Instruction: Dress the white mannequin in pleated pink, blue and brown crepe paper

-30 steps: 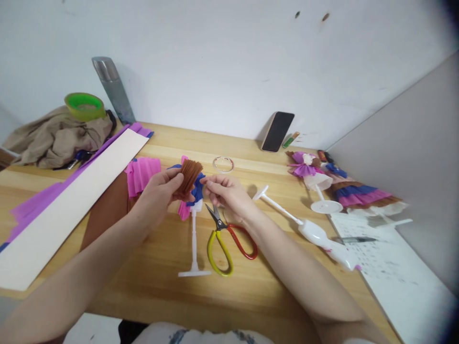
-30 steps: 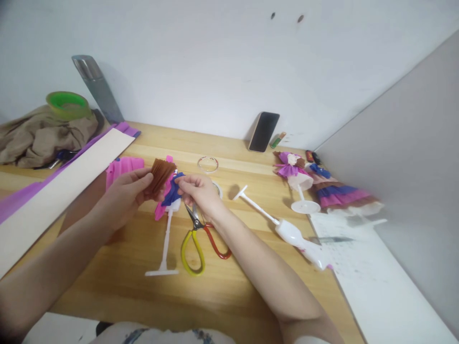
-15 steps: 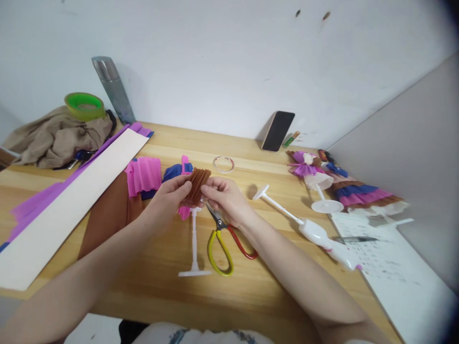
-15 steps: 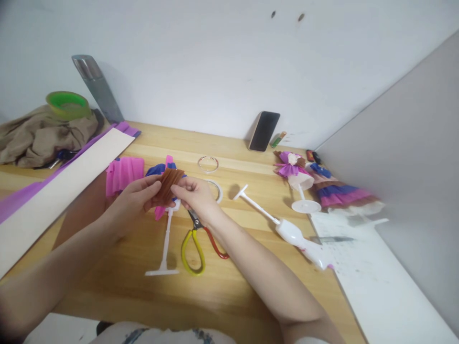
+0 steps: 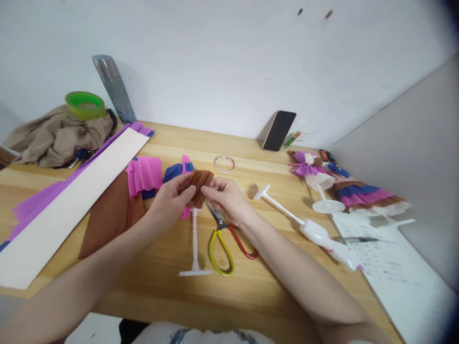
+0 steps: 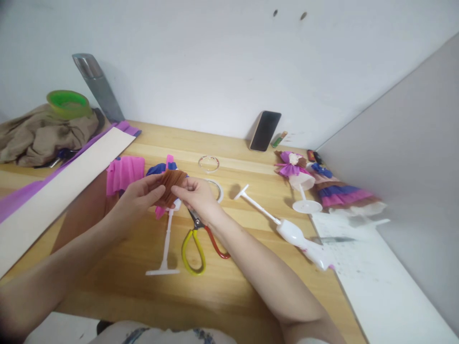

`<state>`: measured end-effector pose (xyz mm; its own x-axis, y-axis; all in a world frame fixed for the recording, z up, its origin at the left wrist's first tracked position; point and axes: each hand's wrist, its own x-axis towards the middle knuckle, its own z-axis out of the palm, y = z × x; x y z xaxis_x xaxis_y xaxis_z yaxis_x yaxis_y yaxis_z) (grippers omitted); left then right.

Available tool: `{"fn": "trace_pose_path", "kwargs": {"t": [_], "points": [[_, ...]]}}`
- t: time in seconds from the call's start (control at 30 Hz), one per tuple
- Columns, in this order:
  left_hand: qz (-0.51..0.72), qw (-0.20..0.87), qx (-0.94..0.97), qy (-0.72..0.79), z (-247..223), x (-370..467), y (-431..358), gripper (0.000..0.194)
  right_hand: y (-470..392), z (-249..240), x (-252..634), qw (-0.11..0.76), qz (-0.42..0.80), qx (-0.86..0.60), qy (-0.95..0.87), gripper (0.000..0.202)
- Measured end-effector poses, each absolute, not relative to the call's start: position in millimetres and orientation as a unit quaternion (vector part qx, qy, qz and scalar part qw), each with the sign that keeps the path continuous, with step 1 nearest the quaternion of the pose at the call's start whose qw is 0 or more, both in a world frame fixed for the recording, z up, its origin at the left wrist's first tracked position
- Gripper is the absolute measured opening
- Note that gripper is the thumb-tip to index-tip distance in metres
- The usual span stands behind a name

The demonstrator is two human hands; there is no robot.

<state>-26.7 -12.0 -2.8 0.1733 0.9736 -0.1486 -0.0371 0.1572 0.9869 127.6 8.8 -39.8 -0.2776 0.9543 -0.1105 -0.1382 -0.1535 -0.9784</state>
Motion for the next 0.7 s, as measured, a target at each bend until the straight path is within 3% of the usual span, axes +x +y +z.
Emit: {"fn": "trace_pose_path", "kwargs": {"t": [0.23,0.7], "points": [[0.393,0.424,0.607,0.545,-3,-38,-4,0.027,19,-32,129,0.391,0.578,-0.474,-0.537,0.038],[0.357,0.417,0.594,0.589,-22,-45,11,0.045,24,-50,133,0.304,0.509,-0.520,-0.615,0.039]]}}
